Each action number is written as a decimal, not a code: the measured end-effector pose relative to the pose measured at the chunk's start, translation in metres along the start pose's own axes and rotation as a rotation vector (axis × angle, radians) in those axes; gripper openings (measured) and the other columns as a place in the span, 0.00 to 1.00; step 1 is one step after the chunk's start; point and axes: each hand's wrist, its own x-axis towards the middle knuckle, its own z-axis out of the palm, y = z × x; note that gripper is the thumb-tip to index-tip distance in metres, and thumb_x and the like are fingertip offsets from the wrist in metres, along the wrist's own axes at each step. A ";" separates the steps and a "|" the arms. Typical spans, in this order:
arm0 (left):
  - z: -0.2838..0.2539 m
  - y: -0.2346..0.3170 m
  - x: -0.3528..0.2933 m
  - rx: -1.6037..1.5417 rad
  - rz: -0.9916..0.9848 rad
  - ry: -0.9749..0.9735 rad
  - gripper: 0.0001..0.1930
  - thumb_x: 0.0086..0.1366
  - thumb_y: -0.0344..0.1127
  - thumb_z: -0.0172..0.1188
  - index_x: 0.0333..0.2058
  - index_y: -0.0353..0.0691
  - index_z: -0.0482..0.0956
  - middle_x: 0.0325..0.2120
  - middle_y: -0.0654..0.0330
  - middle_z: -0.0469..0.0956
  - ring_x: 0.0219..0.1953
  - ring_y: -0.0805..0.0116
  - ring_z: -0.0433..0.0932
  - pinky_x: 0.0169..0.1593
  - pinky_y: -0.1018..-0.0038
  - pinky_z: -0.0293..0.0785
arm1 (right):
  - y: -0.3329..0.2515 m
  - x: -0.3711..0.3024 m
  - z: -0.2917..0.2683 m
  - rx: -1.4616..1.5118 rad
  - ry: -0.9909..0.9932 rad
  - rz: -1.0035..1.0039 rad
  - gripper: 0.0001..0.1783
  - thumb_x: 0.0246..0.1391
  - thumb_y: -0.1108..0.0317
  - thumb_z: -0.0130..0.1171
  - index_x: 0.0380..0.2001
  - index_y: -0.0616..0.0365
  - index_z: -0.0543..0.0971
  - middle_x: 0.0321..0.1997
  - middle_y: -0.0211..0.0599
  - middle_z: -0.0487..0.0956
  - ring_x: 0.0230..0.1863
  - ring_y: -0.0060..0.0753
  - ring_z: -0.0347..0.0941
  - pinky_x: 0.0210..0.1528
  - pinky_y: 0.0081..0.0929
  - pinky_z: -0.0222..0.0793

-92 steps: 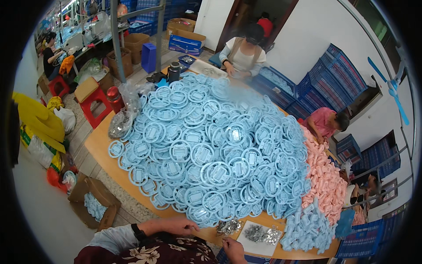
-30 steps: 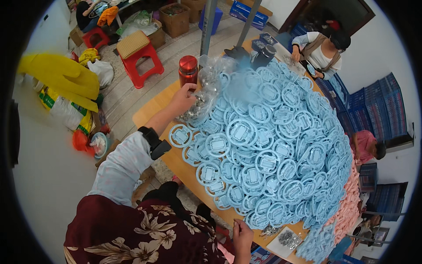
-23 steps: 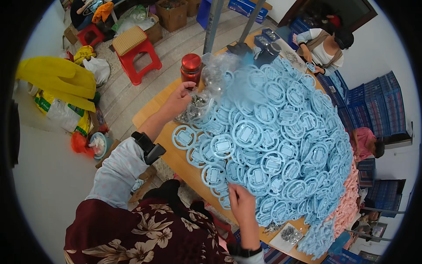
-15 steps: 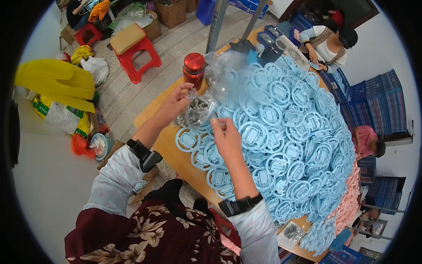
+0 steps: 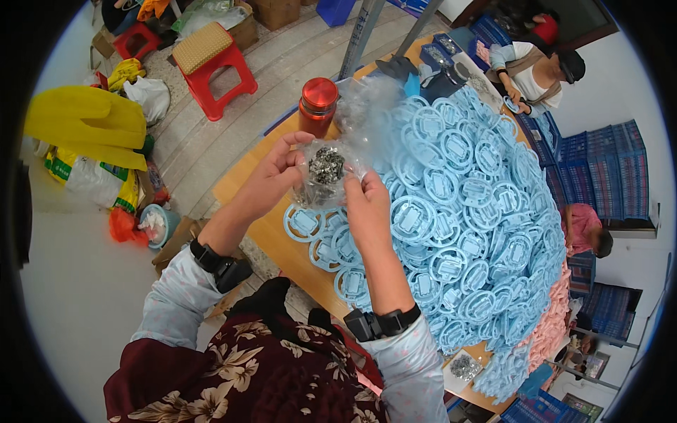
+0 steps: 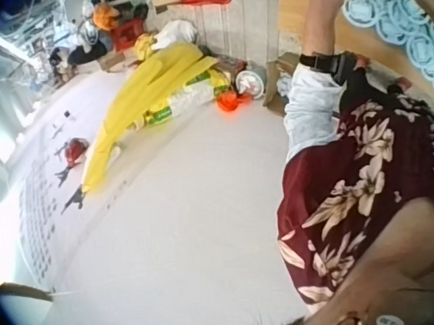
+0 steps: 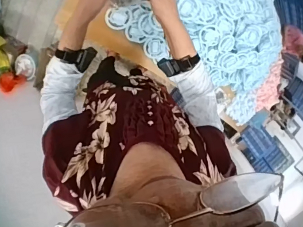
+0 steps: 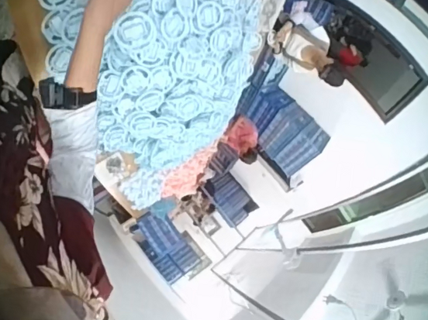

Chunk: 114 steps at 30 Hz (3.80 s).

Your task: The recorder is assembling small plastic components, specifically sorting and placing small metal parts into plastic housings.

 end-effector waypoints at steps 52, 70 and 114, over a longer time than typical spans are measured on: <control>-0.021 -0.064 0.032 -0.021 -0.066 -0.017 0.22 0.65 0.22 0.49 0.58 0.40 0.68 0.29 0.75 0.63 0.31 0.85 0.62 0.39 0.85 0.62 | -0.027 0.193 -0.063 -0.154 0.015 -0.169 0.24 0.70 0.50 0.43 0.59 0.54 0.71 0.63 0.39 0.71 0.60 0.46 0.69 0.54 0.47 0.71; -0.006 -0.069 0.067 0.104 -0.011 -0.047 0.21 0.64 0.21 0.50 0.56 0.39 0.69 0.27 0.74 0.64 0.29 0.83 0.62 0.36 0.83 0.61 | -0.108 0.063 -0.122 0.193 0.154 -0.179 0.25 0.70 0.53 0.43 0.59 0.62 0.70 0.61 0.43 0.73 0.58 0.42 0.73 0.54 0.44 0.75; 0.092 -0.061 -0.043 -0.782 -0.724 -0.324 0.40 0.71 0.67 0.43 0.67 0.39 0.56 0.60 0.51 0.66 0.59 0.55 0.70 0.64 0.56 0.65 | -0.072 -0.143 -0.103 0.228 0.011 -0.001 0.27 0.71 0.50 0.44 0.56 0.64 0.75 0.58 0.42 0.74 0.58 0.35 0.71 0.56 0.38 0.76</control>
